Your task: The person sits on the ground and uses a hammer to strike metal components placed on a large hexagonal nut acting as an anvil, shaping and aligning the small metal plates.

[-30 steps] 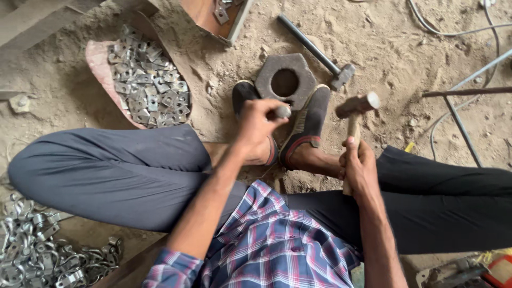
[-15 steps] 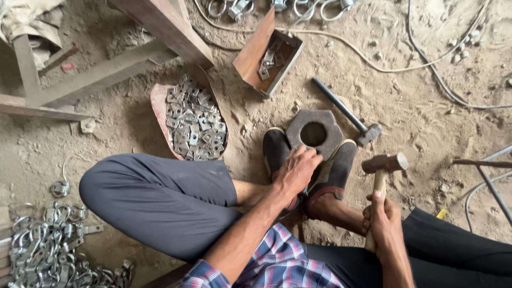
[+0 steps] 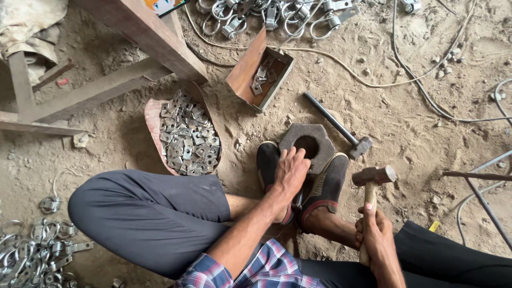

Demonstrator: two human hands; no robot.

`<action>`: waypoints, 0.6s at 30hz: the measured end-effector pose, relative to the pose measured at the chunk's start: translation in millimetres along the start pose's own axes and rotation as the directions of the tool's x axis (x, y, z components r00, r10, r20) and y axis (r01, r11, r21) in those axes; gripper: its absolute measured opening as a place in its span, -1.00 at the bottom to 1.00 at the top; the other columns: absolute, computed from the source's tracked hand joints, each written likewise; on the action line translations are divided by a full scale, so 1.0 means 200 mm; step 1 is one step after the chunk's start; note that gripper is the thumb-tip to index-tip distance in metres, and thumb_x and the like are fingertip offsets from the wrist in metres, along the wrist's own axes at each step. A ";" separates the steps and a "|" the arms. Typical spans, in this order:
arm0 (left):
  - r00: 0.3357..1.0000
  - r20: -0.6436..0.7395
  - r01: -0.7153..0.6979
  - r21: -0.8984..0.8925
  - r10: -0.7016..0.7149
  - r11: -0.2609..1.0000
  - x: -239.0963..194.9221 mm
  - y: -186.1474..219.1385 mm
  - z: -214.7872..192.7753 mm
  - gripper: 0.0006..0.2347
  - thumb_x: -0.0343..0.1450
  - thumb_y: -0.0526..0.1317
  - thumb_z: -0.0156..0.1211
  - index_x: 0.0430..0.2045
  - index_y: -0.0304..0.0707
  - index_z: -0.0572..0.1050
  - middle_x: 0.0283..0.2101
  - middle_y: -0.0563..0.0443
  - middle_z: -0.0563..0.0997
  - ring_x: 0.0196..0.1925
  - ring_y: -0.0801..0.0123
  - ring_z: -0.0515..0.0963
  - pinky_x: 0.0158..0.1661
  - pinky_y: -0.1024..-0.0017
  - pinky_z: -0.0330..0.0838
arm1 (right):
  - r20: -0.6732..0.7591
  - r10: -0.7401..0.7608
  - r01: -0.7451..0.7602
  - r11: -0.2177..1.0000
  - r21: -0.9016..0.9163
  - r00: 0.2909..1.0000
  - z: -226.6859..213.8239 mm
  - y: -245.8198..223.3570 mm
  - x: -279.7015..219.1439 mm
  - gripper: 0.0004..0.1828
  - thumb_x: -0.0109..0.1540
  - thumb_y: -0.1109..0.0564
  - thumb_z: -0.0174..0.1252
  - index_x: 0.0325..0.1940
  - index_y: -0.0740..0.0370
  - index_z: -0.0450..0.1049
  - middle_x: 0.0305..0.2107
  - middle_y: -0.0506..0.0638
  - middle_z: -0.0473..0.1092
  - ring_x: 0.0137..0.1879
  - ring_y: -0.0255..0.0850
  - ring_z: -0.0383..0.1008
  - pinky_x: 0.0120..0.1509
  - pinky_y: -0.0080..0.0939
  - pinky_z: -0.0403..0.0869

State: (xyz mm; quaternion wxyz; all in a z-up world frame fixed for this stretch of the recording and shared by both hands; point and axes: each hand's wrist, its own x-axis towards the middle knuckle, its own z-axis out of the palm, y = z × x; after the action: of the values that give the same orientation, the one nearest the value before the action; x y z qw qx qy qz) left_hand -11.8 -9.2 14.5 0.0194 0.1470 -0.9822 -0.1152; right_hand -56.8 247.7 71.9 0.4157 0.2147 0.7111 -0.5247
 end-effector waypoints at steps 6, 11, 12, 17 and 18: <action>0.992 -0.028 -0.128 -0.038 0.127 0.991 0.06 -0.08 0.05 -0.94 0.24 -0.37 0.26 -0.67 -0.27 0.59 -0.38 -0.06 0.54 -0.13 0.14 0.55 -0.14 0.12 0.49 | 0.019 0.003 -0.003 1.000 0.015 1.000 0.00 0.01 0.02 -0.49 0.38 -0.23 -0.04 0.00 0.32 0.36 -0.61 -0.09 0.18 -0.61 -0.33 0.14 -0.57 -0.28 0.23; 0.994 0.033 -0.102 -0.056 0.104 0.993 0.04 -0.10 0.12 -0.90 0.28 -0.40 0.31 -0.67 -0.34 0.57 -0.43 -0.06 0.52 -0.19 0.19 0.55 -0.17 0.14 0.50 | 0.015 0.021 -0.021 1.000 0.000 1.000 0.00 0.01 0.03 -0.49 0.38 -0.23 -0.04 -0.01 0.31 0.36 -0.60 -0.08 0.19 -0.60 -0.33 0.14 -0.56 -0.28 0.23; 0.993 0.068 -0.091 -0.053 0.095 0.994 0.03 -0.10 0.13 -0.88 0.32 -0.41 0.31 -0.66 -0.37 0.56 -0.43 -0.05 0.51 -0.21 0.22 0.55 -0.18 0.16 0.50 | 0.008 0.028 -0.028 0.999 -0.016 1.000 0.00 0.01 0.02 -0.49 0.38 -0.23 -0.05 -0.01 0.31 0.36 -0.60 -0.08 0.19 -0.60 -0.33 0.14 -0.56 -0.28 0.24; 0.994 -0.005 -0.110 0.016 0.110 0.994 0.02 -0.08 0.16 -0.92 0.23 -0.40 0.34 -0.70 -0.32 0.57 -0.45 -0.04 0.51 -0.20 0.22 0.55 -0.12 0.15 0.51 | 0.011 0.016 -0.016 1.000 -0.016 1.000 0.01 -0.01 0.02 -0.50 0.37 -0.23 -0.03 -0.07 0.31 0.37 -0.59 -0.08 0.21 -0.59 -0.34 0.16 -0.55 -0.29 0.24; 0.993 -0.019 -0.112 0.024 0.112 0.993 0.02 -0.08 0.16 -0.92 0.22 -0.39 0.34 -0.71 -0.31 0.58 -0.45 -0.04 0.52 -0.20 0.22 0.55 -0.11 0.14 0.52 | 0.010 0.019 -0.018 1.000 -0.020 1.000 0.01 -0.01 0.02 -0.52 0.36 -0.23 -0.03 -0.07 0.29 0.37 -0.59 -0.09 0.21 -0.59 -0.34 0.16 -0.55 -0.29 0.24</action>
State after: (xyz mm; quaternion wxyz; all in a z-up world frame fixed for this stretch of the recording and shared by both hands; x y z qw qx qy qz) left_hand -13.8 -18.2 -20.3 0.0341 0.0930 -0.9899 -0.1010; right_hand -60.5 245.0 69.9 0.4261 0.2146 0.7123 -0.5148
